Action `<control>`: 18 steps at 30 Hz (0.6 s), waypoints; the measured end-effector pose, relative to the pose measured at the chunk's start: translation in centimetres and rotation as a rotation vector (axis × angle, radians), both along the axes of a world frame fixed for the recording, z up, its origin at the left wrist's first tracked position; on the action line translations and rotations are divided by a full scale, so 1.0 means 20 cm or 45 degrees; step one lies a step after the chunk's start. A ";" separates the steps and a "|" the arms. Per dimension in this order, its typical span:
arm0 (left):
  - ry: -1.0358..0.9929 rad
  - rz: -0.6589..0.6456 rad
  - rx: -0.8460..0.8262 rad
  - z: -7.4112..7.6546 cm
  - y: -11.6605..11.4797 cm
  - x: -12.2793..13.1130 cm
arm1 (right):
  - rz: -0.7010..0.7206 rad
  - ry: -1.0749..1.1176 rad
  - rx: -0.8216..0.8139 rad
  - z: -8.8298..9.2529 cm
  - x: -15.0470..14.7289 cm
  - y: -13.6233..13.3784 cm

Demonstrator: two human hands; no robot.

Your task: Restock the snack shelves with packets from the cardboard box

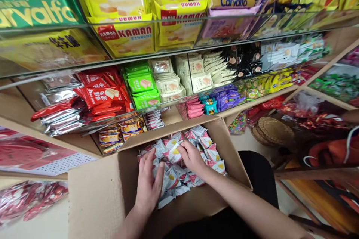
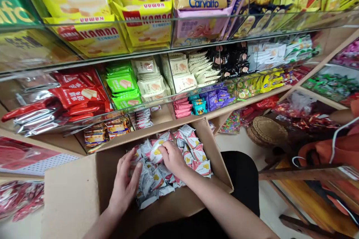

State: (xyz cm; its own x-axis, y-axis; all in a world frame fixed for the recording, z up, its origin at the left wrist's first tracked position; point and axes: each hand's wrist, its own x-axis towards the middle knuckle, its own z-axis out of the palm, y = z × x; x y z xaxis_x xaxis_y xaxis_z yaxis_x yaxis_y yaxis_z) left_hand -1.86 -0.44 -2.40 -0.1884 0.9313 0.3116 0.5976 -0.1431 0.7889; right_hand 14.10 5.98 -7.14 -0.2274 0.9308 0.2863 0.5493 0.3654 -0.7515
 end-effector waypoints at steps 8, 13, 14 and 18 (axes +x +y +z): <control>-1.112 0.279 -0.429 0.00 0.05 0.22 | -0.125 0.408 -0.089 0.14 -0.04 -0.17; -1.081 0.268 -0.319 -0.02 0.05 0.20 | -0.159 0.482 -0.130 0.09 -0.05 -0.20; -1.060 0.286 -0.303 -0.03 0.05 0.20 | -0.159 0.486 -0.131 0.09 -0.05 -0.20; -1.019 0.320 -0.276 -0.05 0.04 0.20 | -0.176 0.571 -0.155 0.12 -0.05 -0.22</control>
